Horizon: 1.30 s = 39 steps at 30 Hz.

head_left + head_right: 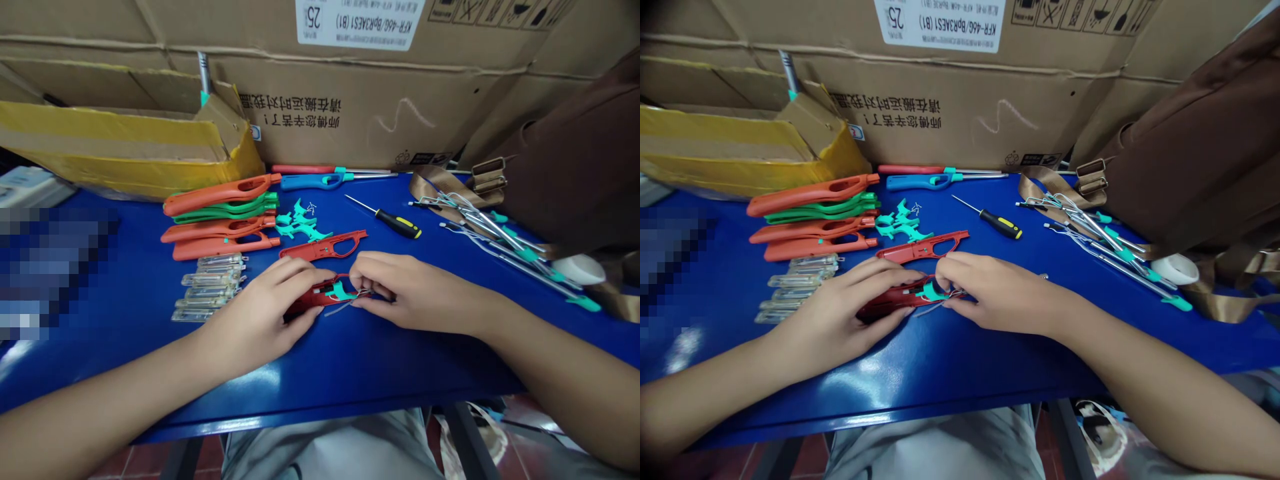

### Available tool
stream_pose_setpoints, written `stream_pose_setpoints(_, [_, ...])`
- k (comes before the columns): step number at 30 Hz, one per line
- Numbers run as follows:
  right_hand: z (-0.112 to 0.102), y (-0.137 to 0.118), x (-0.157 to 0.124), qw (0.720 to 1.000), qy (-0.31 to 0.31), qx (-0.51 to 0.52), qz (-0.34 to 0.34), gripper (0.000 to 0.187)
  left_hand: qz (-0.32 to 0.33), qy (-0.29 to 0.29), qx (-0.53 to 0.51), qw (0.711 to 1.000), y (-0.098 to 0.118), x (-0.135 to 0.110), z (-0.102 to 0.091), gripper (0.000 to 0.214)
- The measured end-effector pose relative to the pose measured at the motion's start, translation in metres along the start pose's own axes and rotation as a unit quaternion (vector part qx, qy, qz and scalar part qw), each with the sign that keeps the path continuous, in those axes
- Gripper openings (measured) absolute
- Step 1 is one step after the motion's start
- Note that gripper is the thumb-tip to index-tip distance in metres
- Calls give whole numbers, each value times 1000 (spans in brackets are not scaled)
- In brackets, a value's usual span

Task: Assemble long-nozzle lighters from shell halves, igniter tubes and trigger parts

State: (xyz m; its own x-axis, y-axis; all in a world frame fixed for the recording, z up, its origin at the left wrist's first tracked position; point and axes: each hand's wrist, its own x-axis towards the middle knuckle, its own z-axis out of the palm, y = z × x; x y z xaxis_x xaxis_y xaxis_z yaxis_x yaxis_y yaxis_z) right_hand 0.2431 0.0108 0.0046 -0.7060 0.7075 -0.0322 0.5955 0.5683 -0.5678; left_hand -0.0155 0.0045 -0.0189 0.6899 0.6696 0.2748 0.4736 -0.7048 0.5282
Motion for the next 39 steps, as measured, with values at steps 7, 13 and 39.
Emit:
stream_pose_setpoints(7, [0, 8, 0, 997, 3, -65, -49, 6, -13, 2, 32, 999, -5, 0, 1, 40])
stream_pose_setpoints(13, [-6, 6, -1, 996, 3, -84, -37, 10, -7, -3, 23, 1000, -7, -1, 0, 36])
stream_pose_setpoints(39, [-7, 10, -1, 999, 44, -8, 5, 13, -4, -9, 18, 1000, -7, -1, 0, 35])
